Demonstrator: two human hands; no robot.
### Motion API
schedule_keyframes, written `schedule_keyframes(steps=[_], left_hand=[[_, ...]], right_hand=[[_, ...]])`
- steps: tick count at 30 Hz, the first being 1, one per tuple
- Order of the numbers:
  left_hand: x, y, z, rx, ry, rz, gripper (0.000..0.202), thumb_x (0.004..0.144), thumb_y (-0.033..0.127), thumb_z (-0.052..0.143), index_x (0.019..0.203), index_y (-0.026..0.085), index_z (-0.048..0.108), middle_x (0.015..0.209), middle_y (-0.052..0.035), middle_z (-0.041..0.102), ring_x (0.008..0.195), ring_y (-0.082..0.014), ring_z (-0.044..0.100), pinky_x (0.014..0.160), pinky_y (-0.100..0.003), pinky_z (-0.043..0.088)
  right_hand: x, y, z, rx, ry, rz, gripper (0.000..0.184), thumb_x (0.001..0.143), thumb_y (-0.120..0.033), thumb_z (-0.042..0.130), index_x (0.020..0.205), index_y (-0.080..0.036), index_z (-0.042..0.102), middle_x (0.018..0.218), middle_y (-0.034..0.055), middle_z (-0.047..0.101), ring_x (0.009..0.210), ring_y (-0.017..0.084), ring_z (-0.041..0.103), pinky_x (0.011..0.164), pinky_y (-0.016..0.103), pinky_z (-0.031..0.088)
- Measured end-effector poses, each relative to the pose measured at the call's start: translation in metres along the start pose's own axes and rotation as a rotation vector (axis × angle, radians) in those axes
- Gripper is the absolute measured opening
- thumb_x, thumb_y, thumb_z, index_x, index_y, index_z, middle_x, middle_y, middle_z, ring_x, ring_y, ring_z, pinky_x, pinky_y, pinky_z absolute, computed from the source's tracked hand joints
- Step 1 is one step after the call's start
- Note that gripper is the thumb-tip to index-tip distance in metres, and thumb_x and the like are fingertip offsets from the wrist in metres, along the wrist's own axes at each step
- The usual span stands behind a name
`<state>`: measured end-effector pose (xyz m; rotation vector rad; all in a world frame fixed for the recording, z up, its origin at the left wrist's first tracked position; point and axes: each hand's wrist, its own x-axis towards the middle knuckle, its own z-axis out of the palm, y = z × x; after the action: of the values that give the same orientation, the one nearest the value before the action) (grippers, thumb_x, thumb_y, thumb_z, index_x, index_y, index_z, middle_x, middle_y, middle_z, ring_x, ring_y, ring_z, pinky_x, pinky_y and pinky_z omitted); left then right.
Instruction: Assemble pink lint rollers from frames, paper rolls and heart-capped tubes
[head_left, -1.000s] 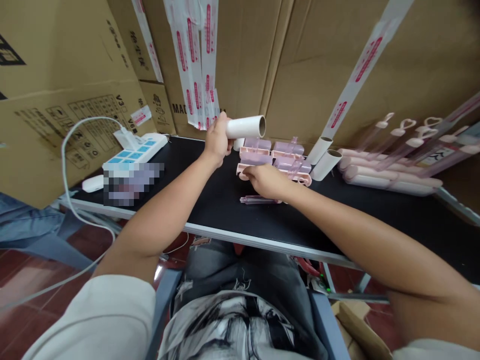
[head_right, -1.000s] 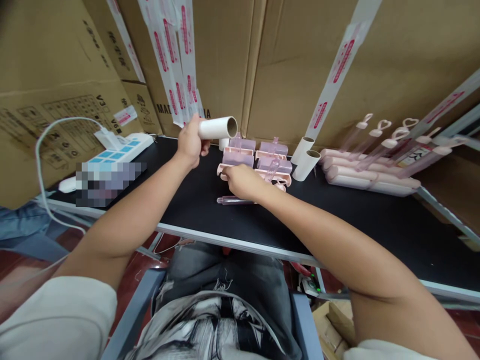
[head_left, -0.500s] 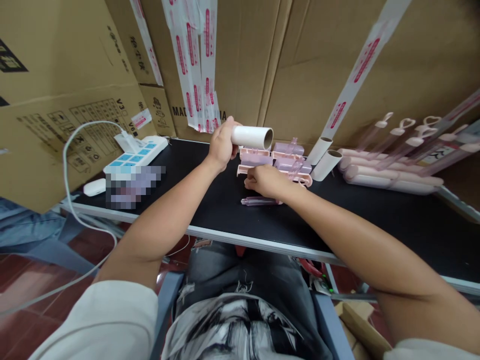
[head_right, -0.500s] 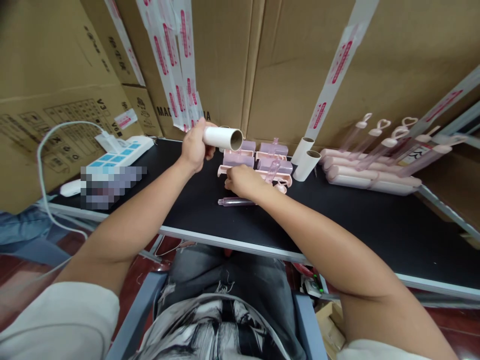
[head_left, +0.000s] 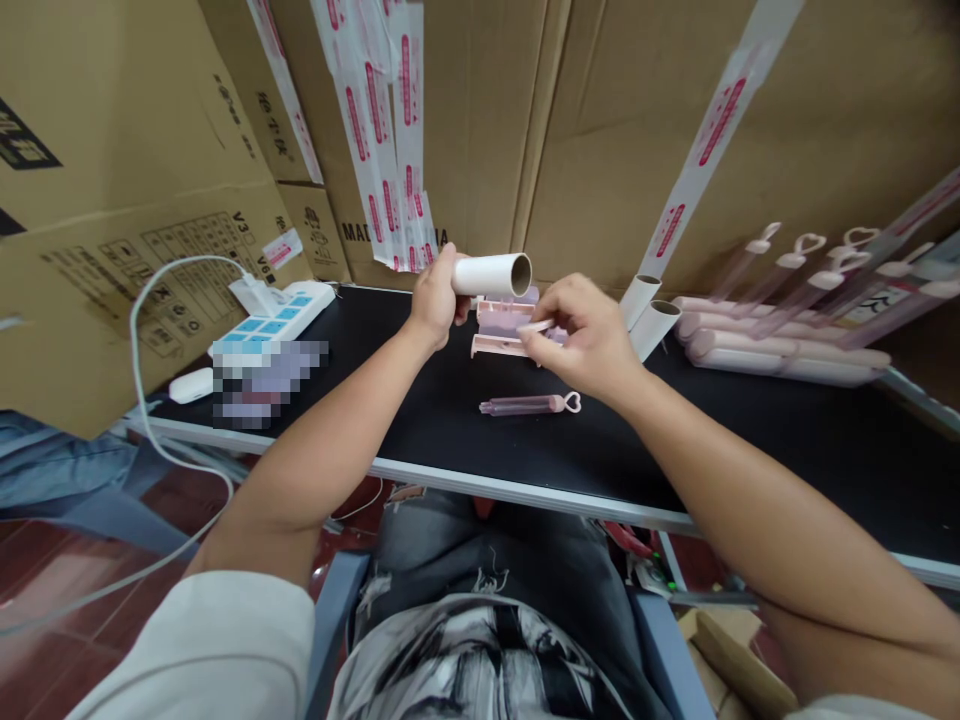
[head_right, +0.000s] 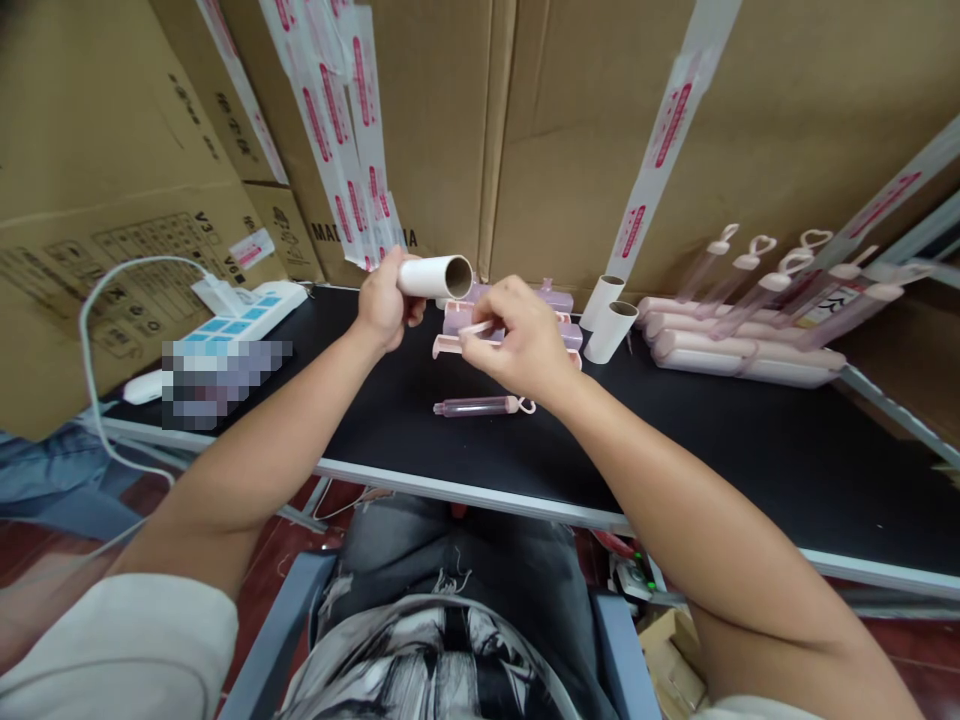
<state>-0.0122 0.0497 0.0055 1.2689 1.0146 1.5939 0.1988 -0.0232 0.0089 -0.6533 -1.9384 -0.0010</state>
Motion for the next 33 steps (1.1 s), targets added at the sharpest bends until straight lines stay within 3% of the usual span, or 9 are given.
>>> schedule_keyframes(steps=[3,7,17,22,24,26,29,31,33], left_hand=[[-0.005,0.000,0.003,0.035,-0.029,-0.018,0.069,0.102,0.085,0.039,0.102,0.021,0.064,0.055,0.0037,0.050,0.039,-0.0106,0.042,0.039,-0.025,0.026],[-0.016,0.001,0.010,0.068,-0.073,-0.039,0.061,0.106,0.076,0.039,0.104,0.021,0.063,0.055,0.0044,0.049,0.039,-0.0109,0.043,0.040,-0.024,0.027],[-0.030,0.007,0.021,0.041,-0.073,-0.086,0.049,0.112,0.059,0.039,0.099,0.019,0.064,0.052,0.0034,0.052,0.037,-0.0107,0.043,0.037,-0.024,0.026],[-0.032,0.007,0.022,0.036,-0.125,-0.102,0.058,0.110,0.068,0.036,0.097,0.019,0.064,0.052,0.0036,0.049,0.037,-0.0110,0.043,0.037,-0.024,0.028],[-0.035,0.008,0.022,0.041,-0.165,-0.083,0.064,0.109,0.074,0.034,0.099,0.019,0.064,0.054,0.0037,0.050,0.038,-0.0105,0.044,0.038,-0.024,0.029],[-0.040,0.009,0.022,0.055,-0.204,-0.024,0.067,0.108,0.078,0.031,0.110,0.020,0.065,0.059,0.0036,0.052,0.039,-0.0103,0.046,0.040,-0.024,0.033],[-0.049,0.009,0.023,0.121,-0.255,0.089,0.073,0.106,0.083,0.030,0.133,0.024,0.062,0.065,0.0026,0.057,0.048,-0.0143,0.059,0.049,-0.026,0.046],[-0.051,0.006,0.023,0.197,-0.266,0.167,0.081,0.103,0.088,0.028,0.144,0.025,0.059,0.071,-0.0002,0.063,0.063,-0.0198,0.070,0.062,-0.032,0.056],[-0.049,0.001,0.022,0.285,-0.259,0.251,0.087,0.102,0.090,0.026,0.147,0.024,0.059,0.085,-0.0047,0.071,0.081,-0.0237,0.076,0.076,-0.037,0.060]], right_hand=[[0.002,-0.002,-0.004,0.019,0.203,-0.064,0.014,0.088,-0.028,0.074,0.085,-0.025,0.061,0.095,0.0060,0.073,0.086,0.023,0.068,0.074,0.038,0.055],[0.000,0.003,0.001,-0.016,0.309,-0.116,0.018,0.095,-0.037,0.077,0.090,-0.027,0.064,0.112,0.0097,0.079,0.103,0.030,0.076,0.088,0.049,0.061],[-0.006,0.016,0.013,-0.030,0.321,-0.131,0.028,0.098,-0.050,0.079,0.087,-0.027,0.067,0.121,0.0110,0.080,0.119,0.035,0.077,0.100,0.057,0.064],[-0.005,0.013,0.014,0.143,0.322,-0.120,0.023,0.099,-0.049,0.076,0.092,-0.028,0.071,0.114,0.0095,0.077,0.119,0.034,0.077,0.106,0.058,0.063],[-0.004,0.013,0.014,0.278,0.305,-0.049,0.025,0.098,-0.052,0.078,0.106,-0.030,0.072,0.114,0.0083,0.075,0.118,0.032,0.076,0.107,0.056,0.062],[-0.002,0.014,0.014,0.429,0.244,0.058,0.050,0.089,-0.063,0.084,0.124,-0.032,0.068,0.125,0.0089,0.074,0.123,0.031,0.073,0.109,0.054,0.062],[-0.002,0.010,0.014,0.677,0.013,0.224,0.083,0.077,-0.084,0.081,0.139,-0.032,0.063,0.142,0.0112,0.069,0.134,0.035,0.068,0.110,0.055,0.061],[-0.003,0.004,0.014,0.827,-0.131,0.321,0.081,0.078,-0.087,0.077,0.136,-0.030,0.066,0.139,0.0108,0.071,0.128,0.035,0.070,0.106,0.055,0.063],[-0.003,-0.002,0.012,0.906,-0.162,0.405,0.068,0.082,-0.079,0.079,0.128,-0.029,0.070,0.126,0.0087,0.076,0.115,0.032,0.075,0.100,0.053,0.065]])
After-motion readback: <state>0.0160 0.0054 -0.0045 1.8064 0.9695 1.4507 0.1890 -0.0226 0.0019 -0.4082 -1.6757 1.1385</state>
